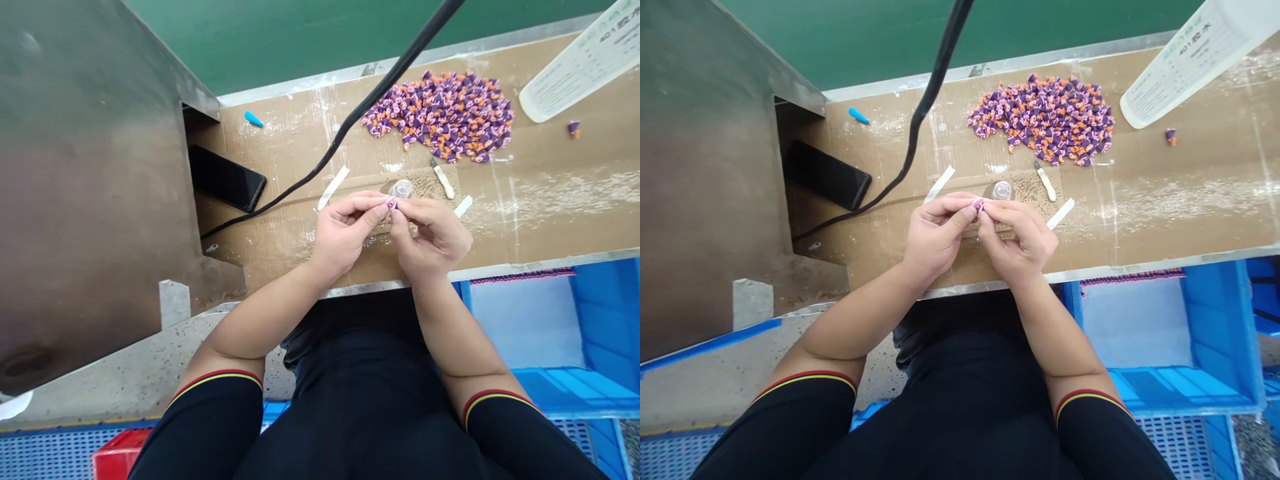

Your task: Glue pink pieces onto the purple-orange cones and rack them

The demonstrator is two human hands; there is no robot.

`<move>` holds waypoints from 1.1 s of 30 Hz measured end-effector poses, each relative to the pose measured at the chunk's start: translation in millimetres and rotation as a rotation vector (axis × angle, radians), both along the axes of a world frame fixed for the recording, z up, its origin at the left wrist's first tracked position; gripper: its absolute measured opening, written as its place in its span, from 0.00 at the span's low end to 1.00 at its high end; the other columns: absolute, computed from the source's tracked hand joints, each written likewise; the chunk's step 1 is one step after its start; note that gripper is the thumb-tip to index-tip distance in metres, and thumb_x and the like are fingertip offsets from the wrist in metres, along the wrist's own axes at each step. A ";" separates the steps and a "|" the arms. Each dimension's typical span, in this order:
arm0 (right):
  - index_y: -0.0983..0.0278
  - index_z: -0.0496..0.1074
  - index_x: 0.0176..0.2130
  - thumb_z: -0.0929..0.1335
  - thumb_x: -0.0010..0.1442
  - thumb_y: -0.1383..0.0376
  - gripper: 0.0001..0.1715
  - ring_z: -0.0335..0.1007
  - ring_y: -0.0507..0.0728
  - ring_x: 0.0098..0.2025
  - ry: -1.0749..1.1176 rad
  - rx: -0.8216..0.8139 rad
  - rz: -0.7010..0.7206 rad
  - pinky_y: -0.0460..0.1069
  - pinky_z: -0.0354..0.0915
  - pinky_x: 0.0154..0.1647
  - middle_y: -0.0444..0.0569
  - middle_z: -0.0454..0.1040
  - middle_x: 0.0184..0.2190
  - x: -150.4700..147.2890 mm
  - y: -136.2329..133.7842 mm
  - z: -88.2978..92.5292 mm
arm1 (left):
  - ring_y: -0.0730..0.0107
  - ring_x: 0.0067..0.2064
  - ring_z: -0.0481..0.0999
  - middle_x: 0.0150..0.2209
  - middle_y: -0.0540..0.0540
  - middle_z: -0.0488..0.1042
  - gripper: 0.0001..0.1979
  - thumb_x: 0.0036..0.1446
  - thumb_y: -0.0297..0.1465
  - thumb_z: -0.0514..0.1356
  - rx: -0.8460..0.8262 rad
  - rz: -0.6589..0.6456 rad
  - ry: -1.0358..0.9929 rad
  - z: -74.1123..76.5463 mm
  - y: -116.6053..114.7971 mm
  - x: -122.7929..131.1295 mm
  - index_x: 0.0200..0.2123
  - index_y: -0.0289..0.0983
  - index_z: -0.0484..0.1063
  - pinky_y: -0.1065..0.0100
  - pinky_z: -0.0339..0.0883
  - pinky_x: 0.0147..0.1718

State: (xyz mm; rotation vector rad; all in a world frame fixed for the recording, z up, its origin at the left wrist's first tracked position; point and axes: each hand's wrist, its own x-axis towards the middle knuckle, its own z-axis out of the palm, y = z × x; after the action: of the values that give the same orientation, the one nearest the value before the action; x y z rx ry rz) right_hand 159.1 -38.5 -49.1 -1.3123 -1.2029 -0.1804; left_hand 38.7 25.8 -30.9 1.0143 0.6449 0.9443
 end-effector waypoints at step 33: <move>0.55 0.82 0.44 0.73 0.74 0.59 0.05 0.87 0.61 0.44 0.194 -0.100 0.033 0.59 0.85 0.46 0.47 0.85 0.40 0.4 -4.6 0.1 | 0.59 0.55 0.88 0.50 0.45 0.88 0.09 0.66 0.45 0.74 0.382 0.032 0.173 1.7 -5.9 -5.0 0.47 0.51 0.89 0.55 0.83 0.61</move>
State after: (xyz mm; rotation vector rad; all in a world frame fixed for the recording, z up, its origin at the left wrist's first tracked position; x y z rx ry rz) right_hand 159.5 -43.1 -49.1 -1.3623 -1.0788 0.0313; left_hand 33.7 19.9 -29.2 1.4406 0.6374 1.0384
